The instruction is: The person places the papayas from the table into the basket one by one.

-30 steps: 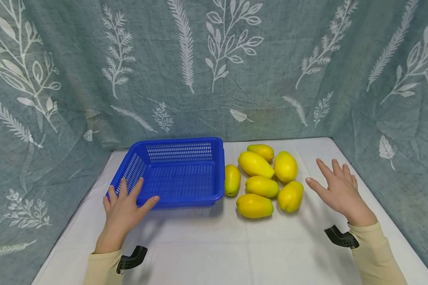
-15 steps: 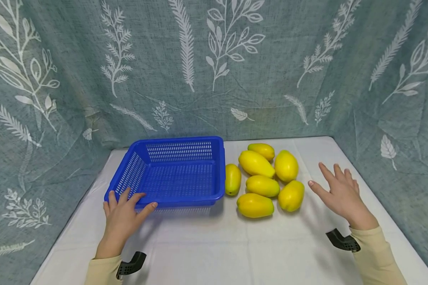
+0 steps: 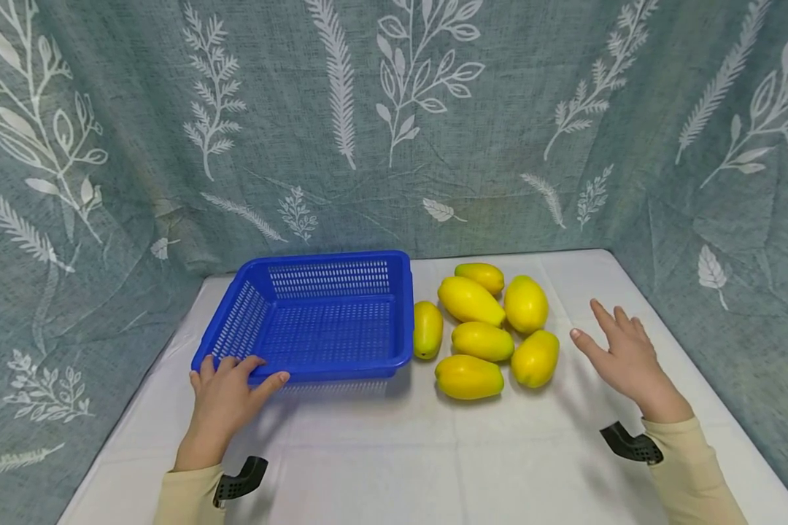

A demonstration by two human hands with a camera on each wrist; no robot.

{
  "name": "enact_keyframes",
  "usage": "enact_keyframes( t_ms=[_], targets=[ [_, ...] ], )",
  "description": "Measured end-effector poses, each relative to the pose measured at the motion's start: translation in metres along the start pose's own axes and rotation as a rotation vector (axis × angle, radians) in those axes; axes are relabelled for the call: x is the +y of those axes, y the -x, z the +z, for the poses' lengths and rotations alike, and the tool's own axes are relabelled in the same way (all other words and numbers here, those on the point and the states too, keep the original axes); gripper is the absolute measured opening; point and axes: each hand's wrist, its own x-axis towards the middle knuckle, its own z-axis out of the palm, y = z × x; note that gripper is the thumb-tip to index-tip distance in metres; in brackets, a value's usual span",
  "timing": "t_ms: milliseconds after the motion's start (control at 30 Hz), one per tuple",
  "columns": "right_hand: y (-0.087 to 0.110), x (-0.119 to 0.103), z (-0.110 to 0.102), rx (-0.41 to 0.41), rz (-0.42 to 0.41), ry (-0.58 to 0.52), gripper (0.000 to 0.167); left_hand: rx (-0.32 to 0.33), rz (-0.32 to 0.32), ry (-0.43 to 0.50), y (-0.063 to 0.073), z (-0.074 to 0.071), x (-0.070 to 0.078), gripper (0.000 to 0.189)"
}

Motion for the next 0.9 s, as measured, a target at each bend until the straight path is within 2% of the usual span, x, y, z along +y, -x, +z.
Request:
enact_keyframes(
  t_ms=[200,433,533,700,900],
  targets=[
    [-0.005,0.002,0.004,-0.012,0.064,-0.178,0.084,-0.004,-0.004,-0.006,0.000,-0.001,0.000,0.060],
    [-0.014,0.004,0.027,-0.111,0.212,-0.466,0.085,0.009,-0.006,0.003,0.001,-0.002,-0.001,0.060],
    [-0.016,0.003,0.038,-0.138,0.246,-0.546,0.084,0.008,-0.009,0.004,0.001,-0.003,-0.001,0.060],
    [-0.019,-0.003,0.055,-0.169,0.264,-0.571,0.087,-0.003,-0.018,0.003,0.000,-0.003,-0.001,0.061],
    [-0.021,-0.008,0.067,-0.131,0.287,-0.593,0.087,0.004,-0.009,0.008,0.000,-0.001,-0.001,0.061]
  ],
)
